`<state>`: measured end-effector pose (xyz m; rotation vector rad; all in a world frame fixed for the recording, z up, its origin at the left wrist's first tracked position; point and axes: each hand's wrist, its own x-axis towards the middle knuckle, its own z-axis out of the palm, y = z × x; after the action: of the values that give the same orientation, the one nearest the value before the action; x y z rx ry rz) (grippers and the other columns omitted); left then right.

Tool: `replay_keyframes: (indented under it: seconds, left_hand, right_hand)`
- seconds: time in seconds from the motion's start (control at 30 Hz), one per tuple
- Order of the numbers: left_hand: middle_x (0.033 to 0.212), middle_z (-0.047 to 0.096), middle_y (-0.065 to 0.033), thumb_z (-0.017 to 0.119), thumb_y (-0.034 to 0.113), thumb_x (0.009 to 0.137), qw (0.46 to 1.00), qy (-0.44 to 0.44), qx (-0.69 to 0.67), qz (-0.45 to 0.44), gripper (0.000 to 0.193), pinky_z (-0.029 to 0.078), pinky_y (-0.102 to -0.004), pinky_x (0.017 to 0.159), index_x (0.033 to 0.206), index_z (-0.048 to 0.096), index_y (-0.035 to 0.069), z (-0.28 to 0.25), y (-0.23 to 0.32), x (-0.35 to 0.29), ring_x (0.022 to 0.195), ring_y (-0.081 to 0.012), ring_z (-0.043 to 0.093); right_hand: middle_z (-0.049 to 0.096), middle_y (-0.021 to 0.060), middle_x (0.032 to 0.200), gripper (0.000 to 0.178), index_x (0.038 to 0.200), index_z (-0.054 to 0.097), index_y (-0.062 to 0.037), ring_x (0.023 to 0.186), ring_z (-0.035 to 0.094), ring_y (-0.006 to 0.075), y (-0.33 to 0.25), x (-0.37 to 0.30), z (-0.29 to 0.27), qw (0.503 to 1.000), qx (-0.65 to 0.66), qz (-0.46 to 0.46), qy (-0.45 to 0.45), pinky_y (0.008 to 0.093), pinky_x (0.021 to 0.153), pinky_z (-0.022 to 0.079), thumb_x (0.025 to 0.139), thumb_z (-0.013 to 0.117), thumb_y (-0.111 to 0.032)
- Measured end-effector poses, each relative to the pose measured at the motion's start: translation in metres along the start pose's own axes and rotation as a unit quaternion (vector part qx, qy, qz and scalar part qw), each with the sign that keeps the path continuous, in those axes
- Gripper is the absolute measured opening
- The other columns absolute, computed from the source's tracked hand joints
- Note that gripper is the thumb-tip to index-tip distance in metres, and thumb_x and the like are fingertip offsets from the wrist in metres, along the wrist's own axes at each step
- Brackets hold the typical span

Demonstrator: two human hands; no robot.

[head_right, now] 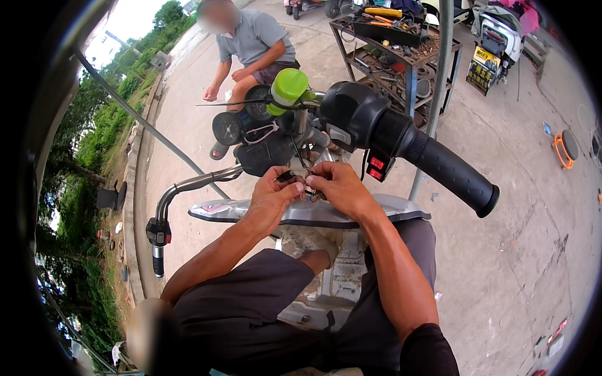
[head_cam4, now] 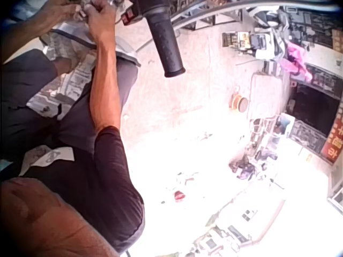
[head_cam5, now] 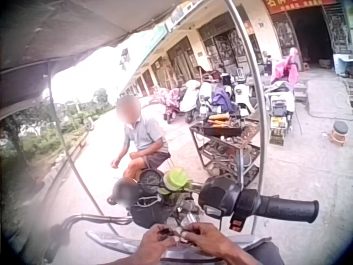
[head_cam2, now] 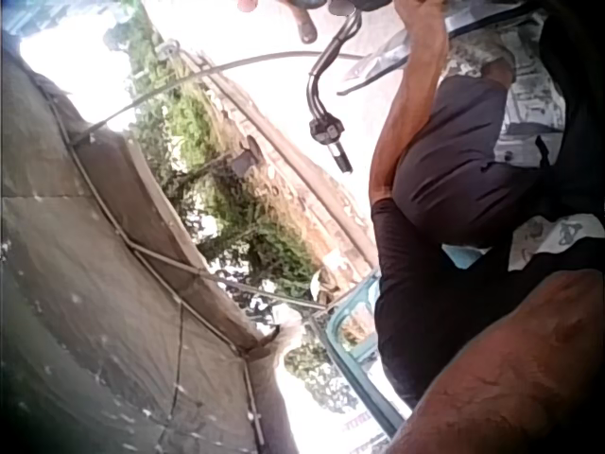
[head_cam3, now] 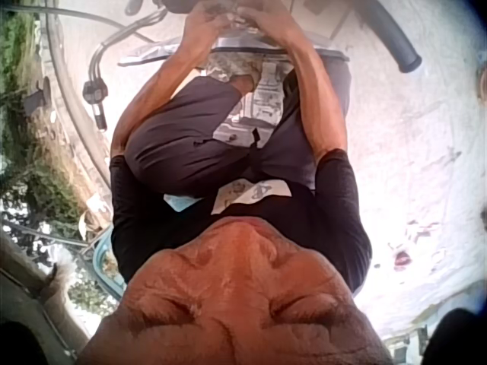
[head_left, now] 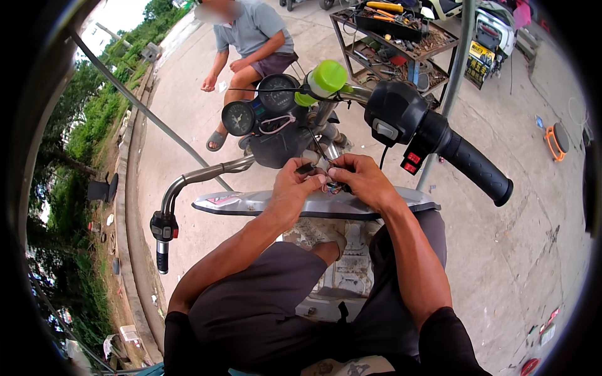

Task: The person connects and tapes several electrical wires on a motorcycle dashboard by hand, while another person assists by holding the components.

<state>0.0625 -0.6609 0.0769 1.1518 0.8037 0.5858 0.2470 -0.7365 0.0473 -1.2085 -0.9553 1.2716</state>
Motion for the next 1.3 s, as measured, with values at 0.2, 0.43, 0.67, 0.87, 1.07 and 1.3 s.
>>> replay_keyframes:
  seconds: [0.2, 0.43, 0.67, 0.87, 1.07, 1.3]
  left_hand:
    - [0.102, 0.069, -0.0108, 0.075, -0.005, 0.090, 0.989, -0.018, 0.130, 0.071, 0.043, 0.057, -0.0299, 0.087, 0.122, 0.047, 0.000, 0.003, 0.002, -0.002, 0.095, -0.0154, 0.069]
    - [0.098, 0.071, -0.0104, 0.069, -0.008, 0.090, 0.980, 0.014, 0.185, 0.070, 0.038, 0.058, -0.0276, 0.082, 0.120, 0.045, -0.002, 0.007, 0.004, -0.003, 0.089, -0.0139, 0.070]
    - [0.097, 0.071, -0.0131, 0.070, -0.007, 0.089, 0.984, 0.060, 0.158, 0.059, 0.039, 0.059, -0.0303, 0.079, 0.120, 0.046, -0.003, 0.002, 0.000, 0.002, 0.087, -0.0157, 0.070]
    - [0.099, 0.070, -0.0139, 0.072, -0.005, 0.089, 0.993, 0.064, 0.094, 0.026, 0.036, 0.058, -0.0324, 0.079, 0.117, 0.049, -0.002, 0.000, -0.003, 0.005, 0.086, -0.0190, 0.070]
    - [0.099, 0.070, -0.0102, 0.071, -0.004, 0.091, 0.998, 0.061, 0.003, -0.030, 0.032, 0.053, -0.0316, 0.078, 0.117, 0.053, 0.001, -0.002, -0.009, 0.009, 0.085, -0.0186, 0.068]
    - [0.098, 0.069, -0.0086, 0.071, -0.002, 0.091, 0.996, 0.062, -0.028, -0.050, 0.030, 0.050, -0.0297, 0.074, 0.115, 0.053, 0.004, -0.006, -0.009, 0.006, 0.083, -0.0171, 0.066]
  right_hand:
    - [0.071, 0.0046, 0.097, 0.026, 0.111, 0.070, 0.0038, 0.087, 0.062, 0.0099, 0.002, 0.001, 0.002, 1.000, 0.005, 0.016, 0.000, 0.0274, 0.081, 0.050, 0.097, 0.069, -0.018]
    - [0.071, 0.0056, 0.094, 0.027, 0.108, 0.072, 0.0053, 0.084, 0.062, 0.0102, 0.008, 0.002, 0.002, 1.000, -0.001, 0.014, -0.003, 0.0271, 0.079, 0.050, 0.095, 0.070, -0.018]
    - [0.072, 0.0066, 0.093, 0.025, 0.106, 0.071, 0.0064, 0.084, 0.064, 0.0105, 0.008, 0.005, 0.002, 1.000, -0.001, 0.017, -0.009, 0.0278, 0.077, 0.052, 0.094, 0.070, -0.016]
    - [0.072, 0.0086, 0.091, 0.025, 0.103, 0.069, 0.0073, 0.078, 0.065, 0.0126, 0.011, 0.007, 0.003, 1.000, -0.004, 0.014, 0.012, 0.0289, 0.071, 0.054, 0.088, 0.071, -0.013]
    - [0.069, 0.0085, 0.081, 0.026, 0.098, 0.067, 0.0058, 0.074, 0.065, 0.0138, 0.020, 0.011, 0.001, 0.995, -0.070, 0.012, 0.074, 0.0318, 0.069, 0.054, 0.083, 0.073, -0.015]
    - [0.067, 0.0148, 0.080, 0.024, 0.106, 0.059, -0.0040, 0.074, 0.068, 0.0295, 0.002, -0.002, 0.011, 0.979, -0.142, -0.087, 0.118, 0.0408, 0.071, 0.053, 0.083, 0.066, -0.011]
